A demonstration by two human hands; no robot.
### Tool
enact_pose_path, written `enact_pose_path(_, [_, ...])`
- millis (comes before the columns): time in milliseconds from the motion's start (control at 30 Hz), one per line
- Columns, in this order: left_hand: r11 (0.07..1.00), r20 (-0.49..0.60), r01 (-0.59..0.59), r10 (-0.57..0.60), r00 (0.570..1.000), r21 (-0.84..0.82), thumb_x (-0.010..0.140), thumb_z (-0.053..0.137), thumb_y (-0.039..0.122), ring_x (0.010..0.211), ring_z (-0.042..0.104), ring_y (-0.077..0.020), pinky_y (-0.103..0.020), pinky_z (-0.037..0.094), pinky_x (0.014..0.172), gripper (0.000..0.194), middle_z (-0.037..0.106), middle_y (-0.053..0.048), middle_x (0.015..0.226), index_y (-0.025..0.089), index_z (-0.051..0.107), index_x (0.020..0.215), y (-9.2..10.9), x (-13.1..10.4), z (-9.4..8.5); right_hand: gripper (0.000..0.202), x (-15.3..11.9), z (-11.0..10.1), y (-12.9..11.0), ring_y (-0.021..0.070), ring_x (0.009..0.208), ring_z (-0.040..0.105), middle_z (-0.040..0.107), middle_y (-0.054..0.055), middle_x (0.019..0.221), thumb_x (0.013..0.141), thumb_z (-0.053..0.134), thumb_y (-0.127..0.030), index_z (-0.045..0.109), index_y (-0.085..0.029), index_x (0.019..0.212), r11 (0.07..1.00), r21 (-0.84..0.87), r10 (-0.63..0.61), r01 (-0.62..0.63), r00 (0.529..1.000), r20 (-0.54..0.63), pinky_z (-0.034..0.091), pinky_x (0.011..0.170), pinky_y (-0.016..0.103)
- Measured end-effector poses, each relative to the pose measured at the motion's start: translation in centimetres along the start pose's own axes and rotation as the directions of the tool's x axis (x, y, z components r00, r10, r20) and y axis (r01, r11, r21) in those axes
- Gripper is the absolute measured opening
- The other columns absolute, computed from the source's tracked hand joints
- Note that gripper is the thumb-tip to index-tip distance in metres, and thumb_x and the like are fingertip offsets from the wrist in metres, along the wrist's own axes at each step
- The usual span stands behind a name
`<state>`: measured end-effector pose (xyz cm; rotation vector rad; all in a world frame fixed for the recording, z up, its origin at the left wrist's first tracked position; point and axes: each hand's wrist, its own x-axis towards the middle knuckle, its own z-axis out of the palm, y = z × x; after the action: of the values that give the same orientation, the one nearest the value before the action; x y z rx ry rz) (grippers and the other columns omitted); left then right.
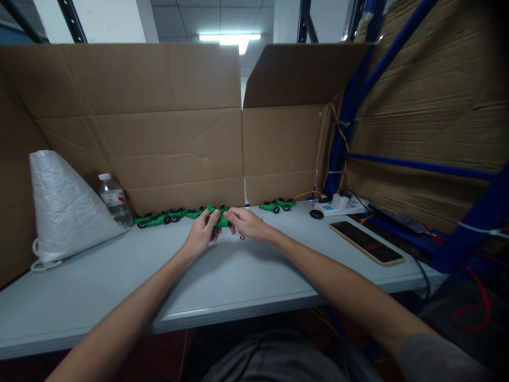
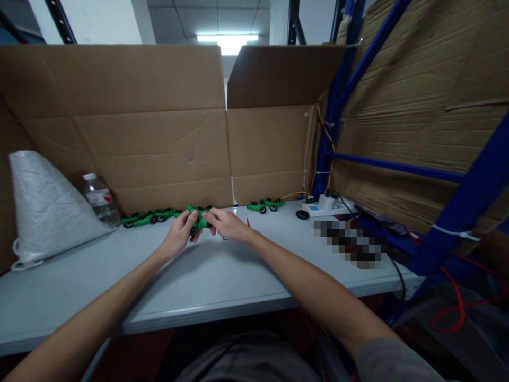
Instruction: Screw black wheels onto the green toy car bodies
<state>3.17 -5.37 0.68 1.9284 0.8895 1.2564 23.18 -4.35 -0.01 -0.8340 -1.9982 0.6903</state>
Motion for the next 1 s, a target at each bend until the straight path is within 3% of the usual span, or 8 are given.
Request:
enact_pose_path(100, [1.0, -0.012, -0.012, 0.012, 1.0, -0.005, 0.101, 0.049, 0.065, 0.041, 0.051, -0.0108, -0.022, 0.039, 0.043, 0.046, 0.055, 0.006, 0.053, 0.021, 0.049, 0.088, -0.13, 0.17, -0.1, 0.043, -0.11, -0.01, -0.23, 0.0095, 0.058, 0.051, 0.069, 0.0, 0.092, 0.094, 0.066, -0.058, 0.057, -0.021, 0.114, 0.999, 0.013, -0.048, 0.048, 0.999, -0.019, 0.038, 0.054, 0.022])
enact_pose_path(233, [0.999, -0.018, -0.017, 0.017, 1.0, -0.03, 0.101, 0.048, 0.065, 0.041, 0.051, -0.0104, -0.022, 0.039, 0.042, 0.047, 0.058, 0.005, 0.056, 0.02, 0.05, 0.089, -0.25, 0.38, -0.22, 0.037, -0.21, 0.01, -0.49, 0.0096, 0.053, 0.05, 0.069, 0.0, 0.089, 0.102, 0.054, -0.056, 0.057, -0.021, 0.112, 0.999, 0.03, -0.013, 0.012, 1.0, 0.017, 0.038, 0.052, 0.023])
enact_pose_path(333, [0.999, -0.022, -0.017, 0.016, 1.0, -0.04, 0.101, 0.048, 0.066, 0.041, 0.051, -0.0106, -0.022, 0.039, 0.041, 0.047, 0.056, 0.005, 0.055, 0.02, 0.051, 0.09, -0.13, 0.42, -0.25, 0.043, -0.14, -0.11, -0.6, 0.0112, 0.065, 0.055, 0.07, 0.006, 0.108, 0.094, 0.068, -0.053, 0.058, -0.021, 0.121, 0.995, -0.056, -0.09, 0.087, 0.994, -0.064, 0.043, 0.061, 0.025])
enact_pose_path(467, [0.999, -0.046, -0.027, 0.026, 0.999, -0.033, 0.101, 0.048, 0.066, 0.042, 0.051, -0.0102, -0.022, 0.04, 0.043, 0.048, 0.058, 0.004, 0.056, 0.02, 0.051, 0.087, 0.12, 0.43, -0.31, 0.035, -0.04, -0.22, -0.57, 0.0127, 0.065, 0.055, 0.069, 0.001, 0.092, 0.102, 0.057, -0.05, 0.059, -0.02, 0.12, 0.988, -0.116, -0.11, 0.103, 0.993, -0.049, 0.04, 0.064, 0.026])
enact_pose_path(567, [0.999, -0.057, -0.025, 0.023, 0.998, -0.043, 0.101, 0.048, 0.066, 0.041, 0.05, -0.0098, -0.021, 0.039, 0.042, 0.048, 0.058, 0.004, 0.056, 0.02, 0.051, 0.086, 0.19, 0.43, -0.35, 0.038, -0.11, -0.16, -0.57, 0.0137, 0.067, 0.056, 0.069, 0.001, 0.094, 0.099, 0.062, -0.051, 0.058, -0.02, 0.122, 0.978, -0.162, -0.139, 0.129, 0.989, -0.05, 0.041, 0.067, 0.027])
enact_pose_path(667, [0.998, -0.05, -0.022, 0.019, 0.999, -0.053, 0.101, 0.048, 0.066, 0.041, 0.05, -0.0099, -0.022, 0.039, 0.042, 0.049, 0.059, 0.003, 0.058, 0.02, 0.051, 0.086, 0.3, 0.34, -0.33, 0.034, -0.22, -0.15, -0.62, 0.0147, 0.069, 0.057, 0.069, 0.002, 0.092, 0.103, 0.056, -0.05, 0.059, -0.02, 0.119, 0.976, -0.183, -0.134, 0.121, 0.989, -0.057, 0.041, 0.067, 0.027])
enact_pose_path(833, [0.999, -0.044, -0.026, 0.024, 0.999, -0.047, 0.102, 0.048, 0.064, 0.042, 0.05, -0.0101, -0.022, 0.04, 0.043, 0.047, 0.058, 0.003, 0.058, 0.019, 0.052, 0.089, 0.55, 0.21, -0.24, 0.042, -0.07, -0.28, -0.53, 0.0135, 0.07, 0.057, 0.068, 0.008, 0.115, 0.097, 0.067, -0.048, 0.056, -0.02, 0.127, 0.965, -0.197, -0.192, 0.171, 0.977, -0.095, 0.043, 0.069, 0.028])
enact_pose_path(1000, [0.998, -0.051, -0.024, 0.021, 0.998, -0.064, 0.1, 0.05, 0.066, 0.042, 0.051, -0.0102, -0.021, 0.039, 0.042, 0.047, 0.06, 0.003, 0.059, 0.02, 0.05, 0.088, 0.21, 0.41, -0.3, 0.03, -0.03, -0.04, -0.41, 0.0163, 0.073, 0.059, 0.067, 0.001, 0.088, 0.106, 0.052, -0.046, 0.058, -0.02, 0.12, 0.96, -0.224, -0.188, 0.168, 0.98, -0.069, 0.041, 0.069, 0.028])
